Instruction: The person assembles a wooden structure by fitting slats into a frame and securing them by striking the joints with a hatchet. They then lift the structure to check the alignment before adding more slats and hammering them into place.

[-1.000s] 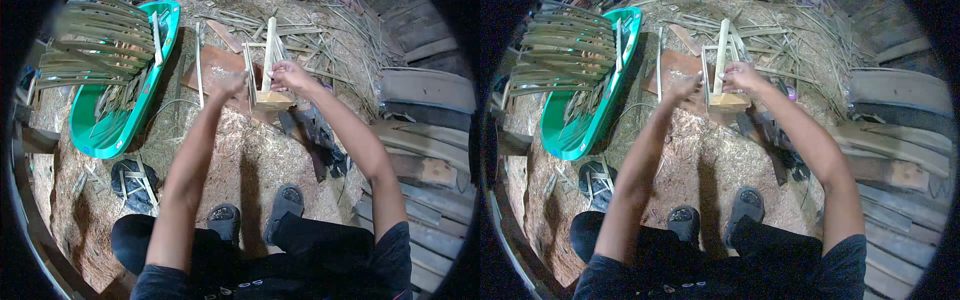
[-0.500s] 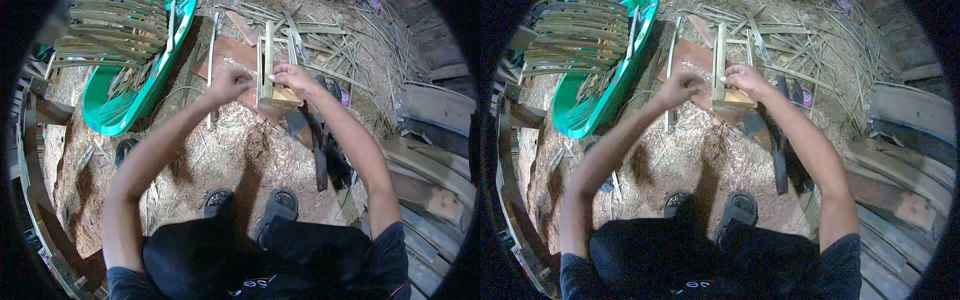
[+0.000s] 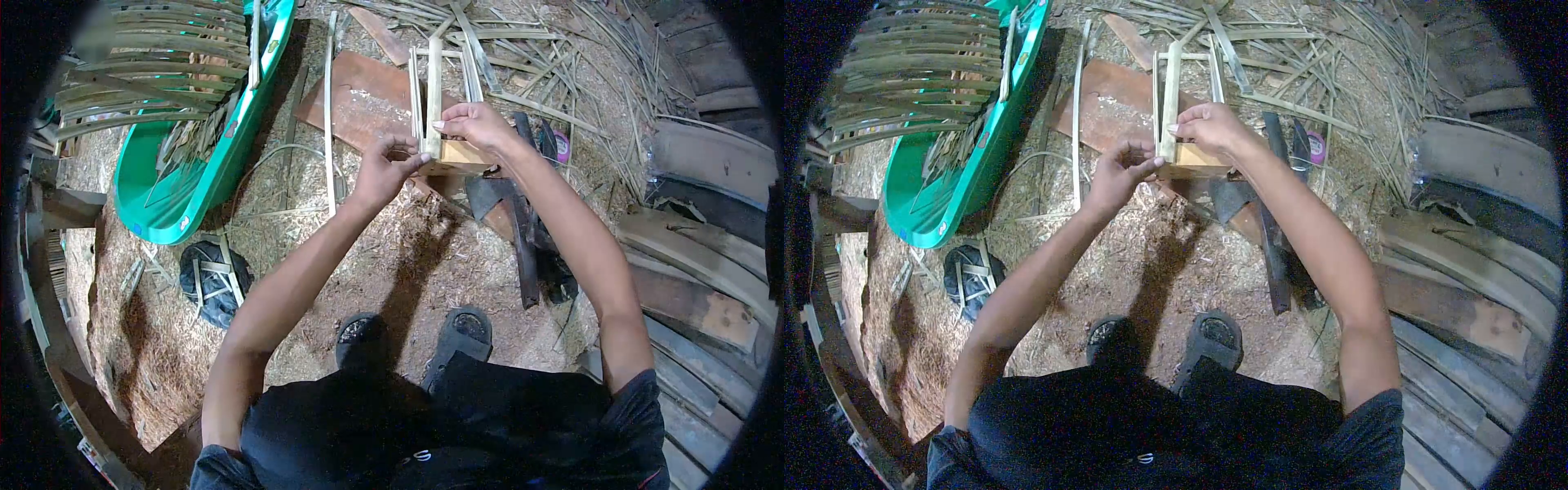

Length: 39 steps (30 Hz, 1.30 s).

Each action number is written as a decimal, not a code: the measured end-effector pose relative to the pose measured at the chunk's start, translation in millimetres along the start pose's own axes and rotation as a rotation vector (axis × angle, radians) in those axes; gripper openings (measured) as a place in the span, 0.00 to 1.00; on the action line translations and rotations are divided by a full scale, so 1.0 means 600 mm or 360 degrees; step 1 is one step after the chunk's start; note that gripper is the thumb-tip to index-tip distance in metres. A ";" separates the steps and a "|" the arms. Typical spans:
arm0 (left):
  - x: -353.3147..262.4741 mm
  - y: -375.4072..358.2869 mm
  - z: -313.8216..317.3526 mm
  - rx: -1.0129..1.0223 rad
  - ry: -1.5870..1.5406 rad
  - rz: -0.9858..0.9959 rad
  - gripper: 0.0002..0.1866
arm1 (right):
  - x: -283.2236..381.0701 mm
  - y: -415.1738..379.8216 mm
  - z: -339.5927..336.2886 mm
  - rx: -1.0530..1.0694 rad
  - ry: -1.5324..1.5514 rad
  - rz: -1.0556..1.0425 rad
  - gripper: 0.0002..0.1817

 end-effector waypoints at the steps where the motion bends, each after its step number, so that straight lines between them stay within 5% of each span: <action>1: 0.000 -0.001 -0.001 -0.0030 0.0079 0.0065 0.15 | -0.009 0.004 -0.004 0.0003 0.0002 0.0005 0.11; 8: -0.006 -0.010 -0.004 -0.0056 0.0374 0.0351 0.23 | 0.027 -0.014 0.008 0.0010 -0.0160 0.0098 0.12; 12: -0.039 -0.034 0.005 -0.0177 0.0763 0.0877 0.24 | 0.012 -0.006 0.010 0.0032 -0.0064 0.0050 0.12; 13: -0.033 -0.033 0.006 -0.0100 0.0676 0.0650 0.22 | 0.016 -0.008 0.009 0.0026 -0.0103 0.0040 0.12; 22: -0.058 -0.047 0.010 -0.0078 0.0744 0.0849 0.13 | -0.023 0.018 0.005 0.0099 -0.0029 -0.0021 0.15; 39: -0.032 -0.031 0.006 -0.0035 0.0712 0.0807 0.13 | -0.009 0.017 0.007 0.0095 -0.0074 0.0094 0.12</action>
Point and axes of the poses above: each hand's wrist, its own y-axis towards the middle knuckle, its own z-axis out of the palm, x = y × z, the point moved 5 cm from there along y, towards the middle knuckle, and after that the axes turned 8 degrees about -z, right-handed, at the moved point
